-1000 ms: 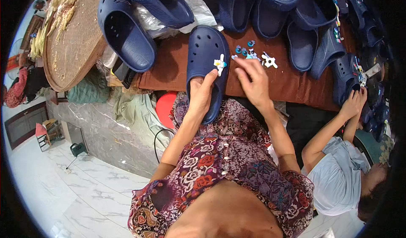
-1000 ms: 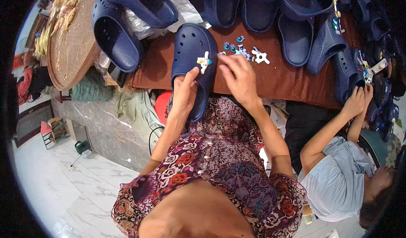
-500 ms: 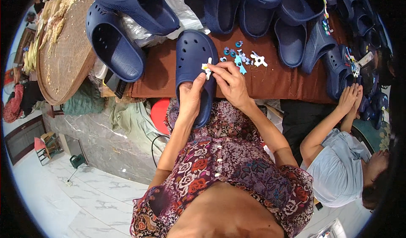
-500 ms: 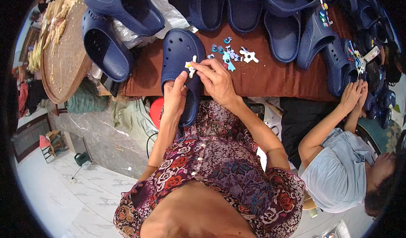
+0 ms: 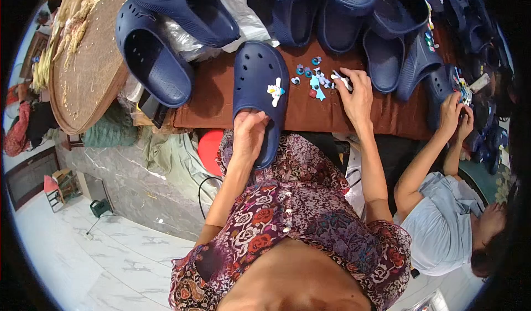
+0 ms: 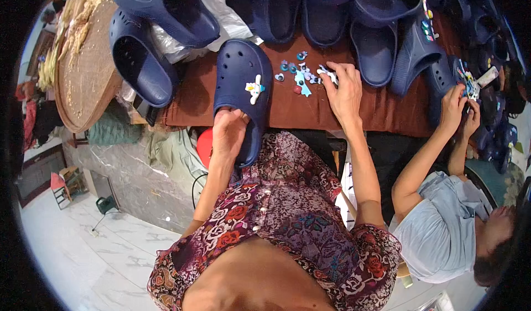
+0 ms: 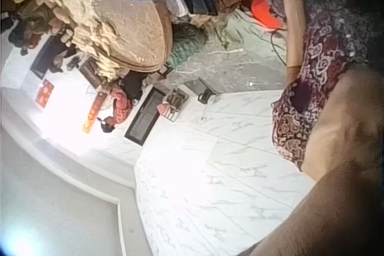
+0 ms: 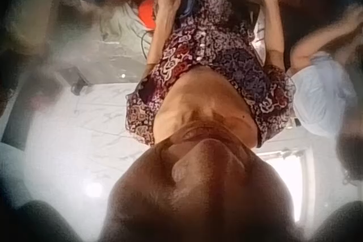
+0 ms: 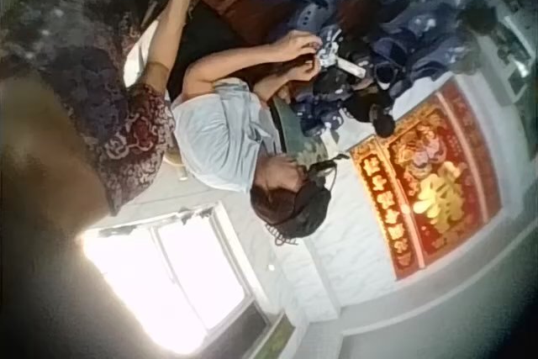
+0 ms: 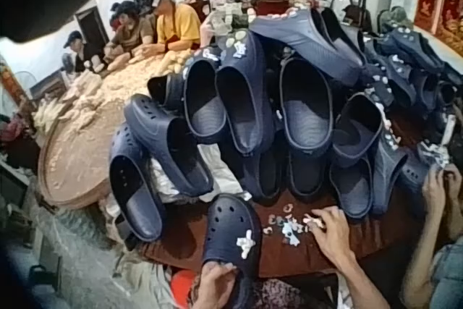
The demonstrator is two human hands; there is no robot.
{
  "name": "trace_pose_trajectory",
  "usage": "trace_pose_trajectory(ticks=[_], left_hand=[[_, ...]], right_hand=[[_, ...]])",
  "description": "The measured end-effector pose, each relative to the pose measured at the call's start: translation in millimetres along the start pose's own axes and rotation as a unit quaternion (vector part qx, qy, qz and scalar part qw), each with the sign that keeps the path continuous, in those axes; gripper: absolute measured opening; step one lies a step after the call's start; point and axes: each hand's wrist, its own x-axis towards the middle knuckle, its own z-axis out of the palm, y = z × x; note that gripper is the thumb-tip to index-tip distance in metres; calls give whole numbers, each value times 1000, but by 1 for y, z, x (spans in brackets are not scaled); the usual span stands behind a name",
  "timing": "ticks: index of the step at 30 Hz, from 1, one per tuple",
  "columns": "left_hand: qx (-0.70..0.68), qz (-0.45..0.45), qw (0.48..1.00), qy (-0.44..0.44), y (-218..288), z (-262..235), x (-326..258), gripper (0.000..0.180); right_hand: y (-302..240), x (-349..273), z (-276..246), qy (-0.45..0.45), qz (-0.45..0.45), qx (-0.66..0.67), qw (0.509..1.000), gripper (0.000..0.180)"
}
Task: Attaching decorative charms to the holes of blue plastic clogs.
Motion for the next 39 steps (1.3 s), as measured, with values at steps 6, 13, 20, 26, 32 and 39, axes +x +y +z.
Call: trace_pose_trajectory(ticks=[6, 13, 20, 26, 32, 39], left_hand=[[-102, -26, 994, 24, -7, 1, 7, 19], [-116, -15, 990, 74, -18, 5, 37, 37], [-214, -78, 974, 21, -5, 14, 51, 37], [-279, -109, 953, -37, -3, 12, 50, 38], [-282, -142, 949, 16, -2, 17, 39, 42], [-225, -154, 962, 12, 3, 24, 30, 35]], right_hand=[[2, 4, 0, -24, 17, 6, 1000, 18], [-19, 15, -3, -42, 59, 107, 992, 14], [-65, 29, 33, -142, 82, 368, 915, 14], [-76, 39, 51, -204, 99, 416, 881, 14], [-78, 39, 49, -228, 93, 428, 870, 15], [-68, 33, 53, -236, 129, 472, 839, 10]])
